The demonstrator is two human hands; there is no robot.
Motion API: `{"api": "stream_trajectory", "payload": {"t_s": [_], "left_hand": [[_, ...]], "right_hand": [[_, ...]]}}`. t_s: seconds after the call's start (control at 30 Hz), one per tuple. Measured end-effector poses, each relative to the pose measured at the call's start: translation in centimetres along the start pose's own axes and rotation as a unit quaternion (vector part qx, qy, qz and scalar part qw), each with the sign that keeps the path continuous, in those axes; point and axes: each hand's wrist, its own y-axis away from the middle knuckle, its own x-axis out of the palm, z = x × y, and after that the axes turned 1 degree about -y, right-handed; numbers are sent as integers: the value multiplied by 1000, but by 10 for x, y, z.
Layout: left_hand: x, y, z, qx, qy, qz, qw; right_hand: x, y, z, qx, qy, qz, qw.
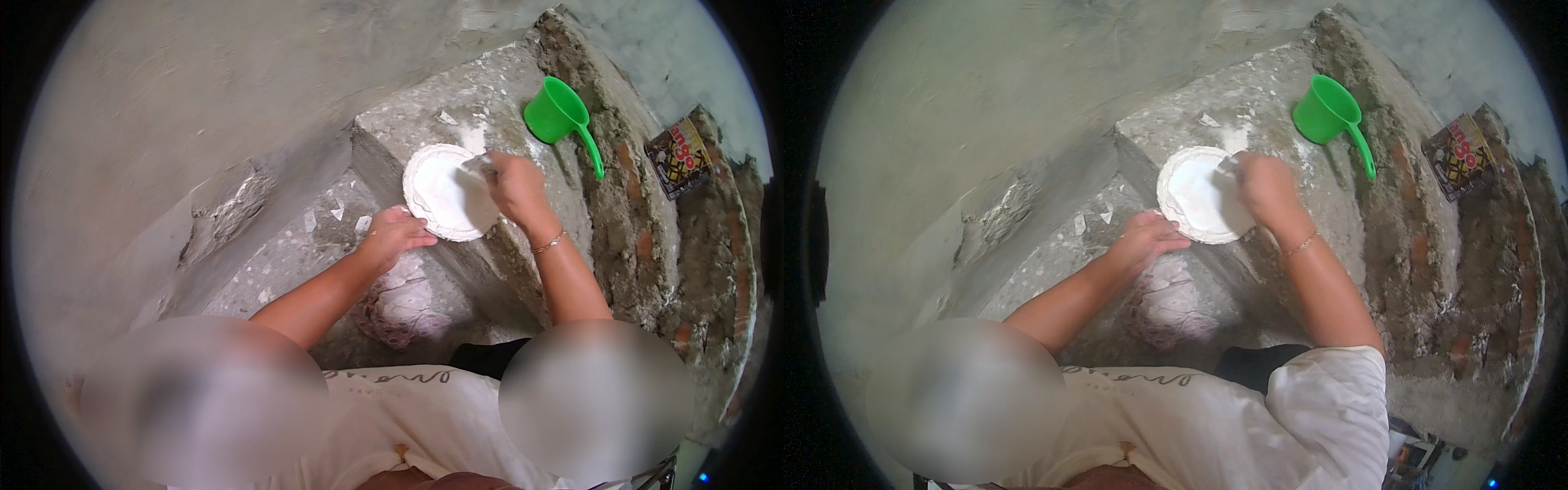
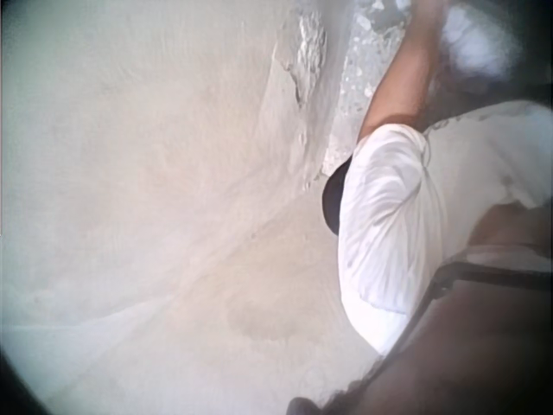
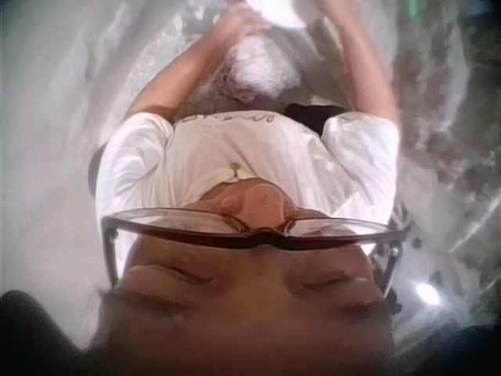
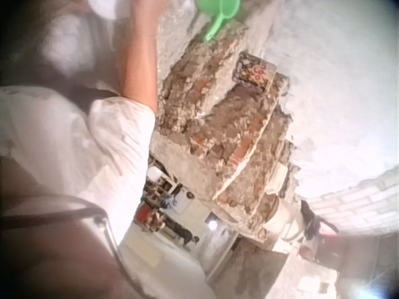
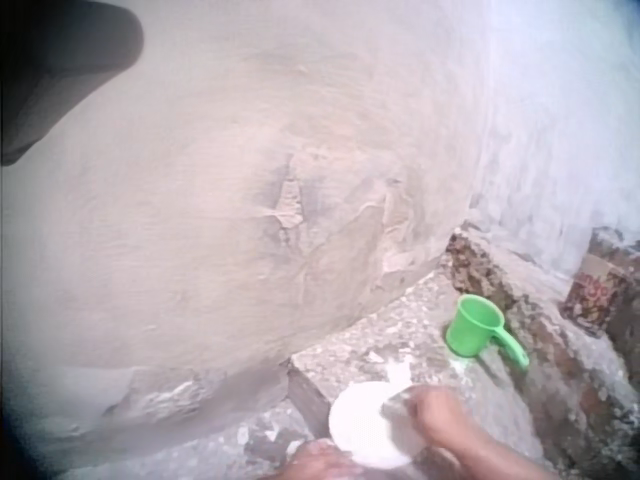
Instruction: The person applies a white filler to a concrete wall using a putty knife. They scoop the material from a white plate, spread it across the wall surface, and smooth it with repetitive scraping motions.
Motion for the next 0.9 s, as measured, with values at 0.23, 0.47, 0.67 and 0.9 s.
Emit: {"api": "stream_trajectory", "payload": {"t_s": [0.23,0.47,0.67,0.9], "left_hand": [[-16,13,-33,-17,-127,-77,989],[-56,28,-75,-49,-132,-32,989],[-96,52,-105,-121,-217,38,968],[-132,45,-57,-179,-221,26,958]], "right_hand": [[8,-53,-100,-6,-7,-210,978],[57,-103,-68,53,-1,-68,996],[43,-41,-13,0,39,57,998],[-4,-65,-49,66,18,1,998]]}}
